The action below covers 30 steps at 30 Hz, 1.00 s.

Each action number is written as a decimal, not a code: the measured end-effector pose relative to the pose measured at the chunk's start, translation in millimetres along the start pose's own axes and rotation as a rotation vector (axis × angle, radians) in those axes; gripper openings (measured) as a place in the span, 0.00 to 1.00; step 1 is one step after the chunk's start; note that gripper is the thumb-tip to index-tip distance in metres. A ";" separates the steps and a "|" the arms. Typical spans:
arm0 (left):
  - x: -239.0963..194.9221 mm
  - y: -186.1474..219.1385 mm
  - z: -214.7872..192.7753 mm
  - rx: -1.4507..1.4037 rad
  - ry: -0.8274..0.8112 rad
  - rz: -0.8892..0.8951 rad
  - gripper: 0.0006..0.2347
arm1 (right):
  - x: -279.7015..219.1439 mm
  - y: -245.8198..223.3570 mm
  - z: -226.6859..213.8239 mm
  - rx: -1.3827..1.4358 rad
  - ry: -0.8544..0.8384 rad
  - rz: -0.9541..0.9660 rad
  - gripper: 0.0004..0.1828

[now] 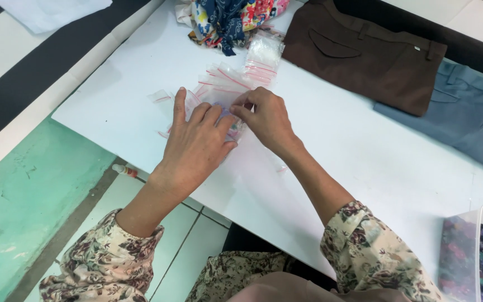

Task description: Sorting various colored buttons from a container and placing them into small plastic bags.

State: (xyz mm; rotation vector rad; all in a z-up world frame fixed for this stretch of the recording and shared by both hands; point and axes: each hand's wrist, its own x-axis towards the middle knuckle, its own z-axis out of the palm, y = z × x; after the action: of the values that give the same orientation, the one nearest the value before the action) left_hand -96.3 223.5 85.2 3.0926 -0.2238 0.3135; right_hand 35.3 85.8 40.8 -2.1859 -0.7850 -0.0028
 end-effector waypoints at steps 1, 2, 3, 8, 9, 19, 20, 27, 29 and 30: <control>3.9 -1.3 4.6 0.001 0.001 0.009 0.18 | -3.2 -6.9 -1.3 -0.001 0.008 0.004 0.11; 6.3 -2.4 9.6 0.019 -0.009 0.001 0.19 | -7.2 -14.2 -1.7 -0.102 0.004 0.017 0.13; 8.8 -3.7 14.6 0.037 -0.019 -0.008 0.19 | -11.0 -21.4 -1.8 -0.202 0.000 0.029 0.14; 12.7 -7.7 19.4 0.056 -0.029 -0.026 0.21 | -2.1 -7.1 10.2 -0.328 0.034 0.000 0.18; 14.2 -9.2 22.2 0.048 -0.005 -0.024 0.22 | -1.1 -5.9 7.5 -0.297 0.019 0.008 0.21; 9.9 91.2 -17.9 -0.097 0.360 0.376 0.17 | -135.3 -15.0 -114.5 0.318 0.221 0.210 0.19; 15.7 106.2 -13.9 -0.231 0.324 0.461 0.15 | -156.9 -11.0 -128.6 0.321 0.242 0.245 0.17; 37.6 235.2 23.3 -0.715 0.022 0.880 0.12 | -320.0 25.6 -222.9 0.065 0.425 0.356 0.13; 46.0 272.6 21.1 -0.757 0.002 0.950 0.10 | -352.3 36.4 -252.8 -0.045 0.427 0.409 0.11; 50.2 290.3 20.1 -0.792 -0.001 1.002 0.09 | -367.6 41.5 -266.9 -0.155 0.415 0.440 0.11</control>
State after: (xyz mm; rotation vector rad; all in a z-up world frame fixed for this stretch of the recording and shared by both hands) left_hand -85.7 -71.5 78.7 1.9843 -1.4624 0.1564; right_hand -174.0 -314.7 103.1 -2.3502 -0.0682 -0.2932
